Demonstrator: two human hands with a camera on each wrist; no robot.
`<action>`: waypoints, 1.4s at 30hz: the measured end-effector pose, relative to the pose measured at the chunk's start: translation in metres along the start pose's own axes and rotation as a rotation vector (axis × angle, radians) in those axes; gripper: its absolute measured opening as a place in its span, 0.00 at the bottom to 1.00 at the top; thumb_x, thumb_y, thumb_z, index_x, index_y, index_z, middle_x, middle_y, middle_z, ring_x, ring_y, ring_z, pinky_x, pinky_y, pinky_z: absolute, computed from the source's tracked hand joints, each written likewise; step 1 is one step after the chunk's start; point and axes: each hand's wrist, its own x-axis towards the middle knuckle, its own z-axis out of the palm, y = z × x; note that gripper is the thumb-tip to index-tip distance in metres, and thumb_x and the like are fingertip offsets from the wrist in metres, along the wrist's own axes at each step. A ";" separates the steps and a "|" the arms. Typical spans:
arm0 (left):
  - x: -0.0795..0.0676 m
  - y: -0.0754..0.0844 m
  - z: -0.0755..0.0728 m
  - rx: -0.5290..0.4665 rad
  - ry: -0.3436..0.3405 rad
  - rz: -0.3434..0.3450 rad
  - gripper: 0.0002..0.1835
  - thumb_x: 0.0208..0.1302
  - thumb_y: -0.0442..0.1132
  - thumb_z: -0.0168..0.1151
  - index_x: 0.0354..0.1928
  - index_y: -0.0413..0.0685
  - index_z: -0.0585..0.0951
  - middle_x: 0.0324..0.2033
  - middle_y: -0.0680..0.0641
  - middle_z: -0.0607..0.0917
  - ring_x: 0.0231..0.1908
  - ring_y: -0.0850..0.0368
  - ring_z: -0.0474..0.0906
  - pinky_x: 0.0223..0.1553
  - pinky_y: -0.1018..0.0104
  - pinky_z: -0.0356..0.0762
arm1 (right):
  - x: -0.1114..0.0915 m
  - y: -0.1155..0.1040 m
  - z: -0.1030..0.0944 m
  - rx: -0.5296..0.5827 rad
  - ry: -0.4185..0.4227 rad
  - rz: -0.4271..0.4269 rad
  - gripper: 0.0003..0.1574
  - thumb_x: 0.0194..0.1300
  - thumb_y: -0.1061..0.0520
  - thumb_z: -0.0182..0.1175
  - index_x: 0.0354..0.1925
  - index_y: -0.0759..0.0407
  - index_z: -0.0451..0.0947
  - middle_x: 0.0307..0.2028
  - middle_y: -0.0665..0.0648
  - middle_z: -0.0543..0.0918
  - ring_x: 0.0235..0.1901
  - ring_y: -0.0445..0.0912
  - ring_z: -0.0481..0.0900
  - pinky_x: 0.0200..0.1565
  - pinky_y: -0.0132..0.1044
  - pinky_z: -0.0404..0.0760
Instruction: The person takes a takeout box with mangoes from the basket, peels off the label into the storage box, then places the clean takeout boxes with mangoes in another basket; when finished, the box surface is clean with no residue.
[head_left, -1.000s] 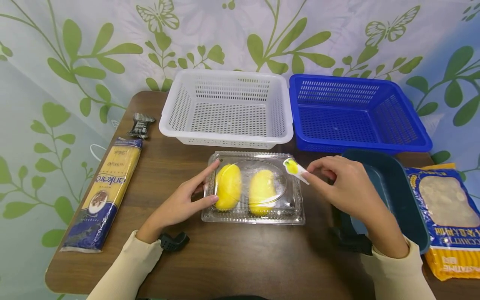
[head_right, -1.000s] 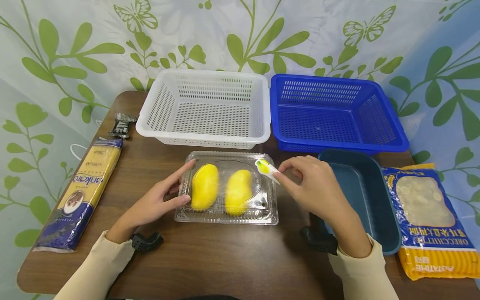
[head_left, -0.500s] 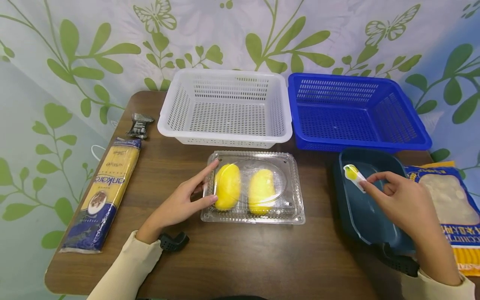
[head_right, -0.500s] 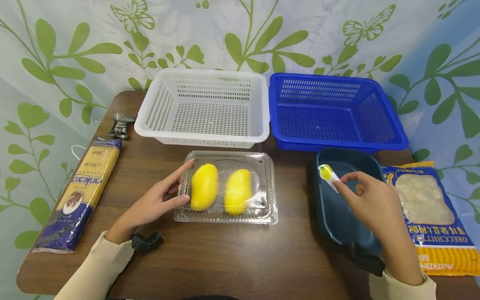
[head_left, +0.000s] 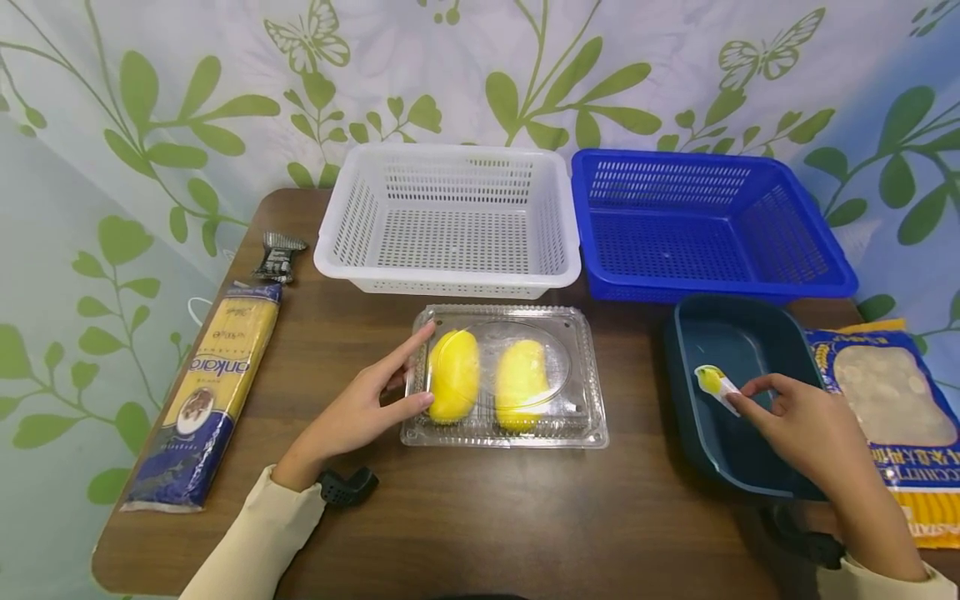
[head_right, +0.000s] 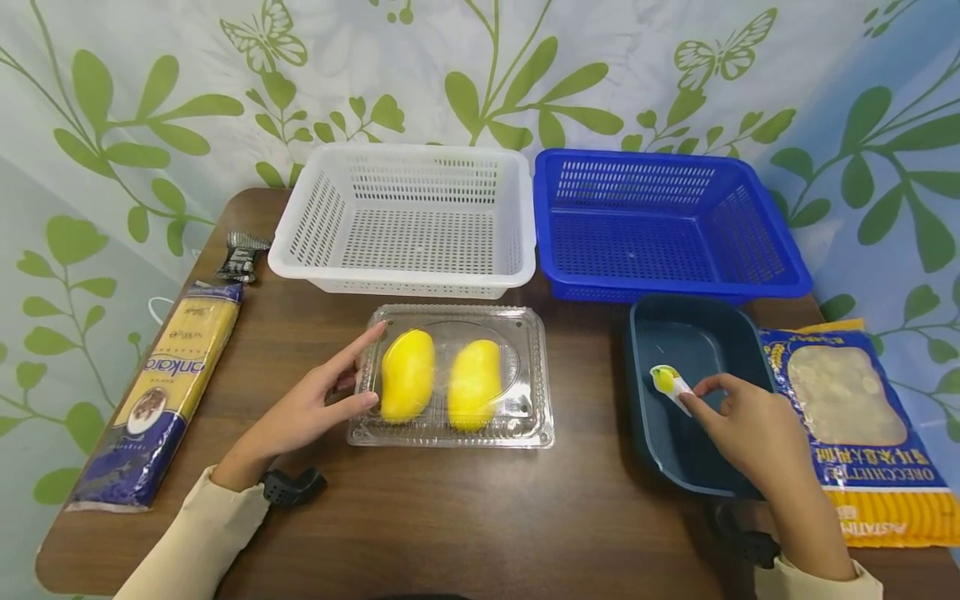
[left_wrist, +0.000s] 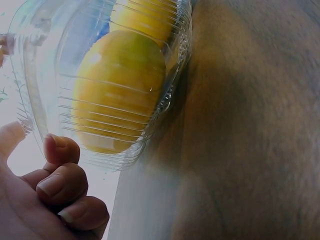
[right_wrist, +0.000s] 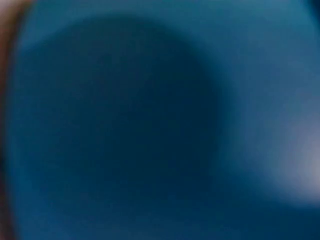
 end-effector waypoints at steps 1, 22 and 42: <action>0.000 0.000 0.000 -0.001 -0.001 0.000 0.43 0.72 0.42 0.65 0.80 0.73 0.54 0.31 0.36 0.66 0.29 0.43 0.62 0.30 0.62 0.63 | 0.000 0.001 0.003 -0.007 -0.010 0.006 0.29 0.70 0.36 0.63 0.43 0.63 0.82 0.15 0.49 0.62 0.15 0.45 0.59 0.18 0.38 0.56; 0.000 0.001 0.000 0.006 0.003 -0.013 0.42 0.71 0.43 0.65 0.80 0.76 0.54 0.29 0.36 0.66 0.28 0.44 0.61 0.29 0.62 0.62 | 0.002 0.004 0.012 -0.052 -0.113 0.091 0.33 0.68 0.36 0.64 0.48 0.66 0.79 0.18 0.51 0.67 0.18 0.47 0.65 0.22 0.41 0.60; 0.000 0.002 0.000 -0.022 -0.001 0.004 0.42 0.71 0.40 0.66 0.80 0.69 0.57 0.26 0.39 0.64 0.24 0.54 0.58 0.27 0.64 0.62 | -0.003 0.009 -0.049 -0.021 0.114 -0.004 0.21 0.73 0.45 0.63 0.44 0.64 0.80 0.16 0.51 0.68 0.17 0.47 0.64 0.20 0.40 0.61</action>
